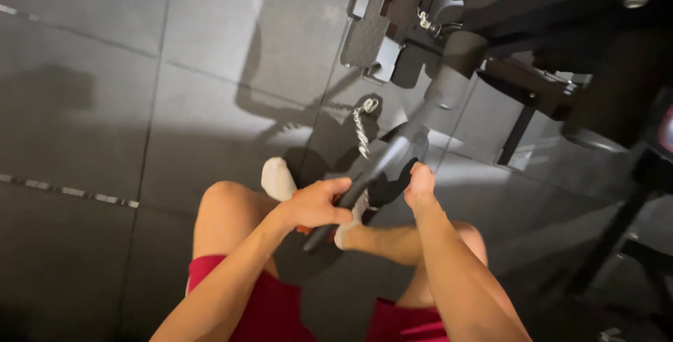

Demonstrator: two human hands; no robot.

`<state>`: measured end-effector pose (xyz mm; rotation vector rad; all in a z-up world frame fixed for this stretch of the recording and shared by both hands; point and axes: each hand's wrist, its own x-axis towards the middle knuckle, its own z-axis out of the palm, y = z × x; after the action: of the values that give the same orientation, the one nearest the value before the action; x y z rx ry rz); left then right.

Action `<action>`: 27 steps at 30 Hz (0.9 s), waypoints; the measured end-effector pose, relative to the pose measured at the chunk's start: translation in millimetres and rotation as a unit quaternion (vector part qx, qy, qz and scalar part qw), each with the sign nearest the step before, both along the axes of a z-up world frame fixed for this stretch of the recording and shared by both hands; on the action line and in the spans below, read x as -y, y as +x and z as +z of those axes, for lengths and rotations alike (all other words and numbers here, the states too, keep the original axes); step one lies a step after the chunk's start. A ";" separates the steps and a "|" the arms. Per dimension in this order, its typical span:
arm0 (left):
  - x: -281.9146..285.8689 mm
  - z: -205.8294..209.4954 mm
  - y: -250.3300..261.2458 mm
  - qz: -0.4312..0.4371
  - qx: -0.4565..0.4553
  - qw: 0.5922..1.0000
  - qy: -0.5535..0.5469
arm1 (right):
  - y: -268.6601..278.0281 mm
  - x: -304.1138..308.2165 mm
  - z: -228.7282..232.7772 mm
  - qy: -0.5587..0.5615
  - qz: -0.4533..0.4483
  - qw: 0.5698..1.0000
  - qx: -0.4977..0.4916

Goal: Cleaning a gym machine and attaching a lat pulldown bar using a carabiner and chain.

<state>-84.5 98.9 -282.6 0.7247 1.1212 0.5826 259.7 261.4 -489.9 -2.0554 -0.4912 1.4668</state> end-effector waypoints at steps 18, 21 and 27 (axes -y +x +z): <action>107.7 274.1 -97.4 0.221 -0.035 0.962 0.159 | -262.1 97.3 494.3 -0.084 0.341 0.853 -0.387; 106.2 328.7 -127.5 0.241 -0.059 0.950 0.188 | -308.9 108.0 544.1 -0.099 0.371 0.888 -0.252; 93.1 351.8 -160.2 0.262 -0.084 0.945 0.174 | -338.2 82.9 547.7 0.035 0.443 0.850 -0.283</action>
<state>-244.7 5.7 69.2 0.7883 1.3995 1.2126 -78.5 178.4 57.9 -1.2192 -1.3060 2.4006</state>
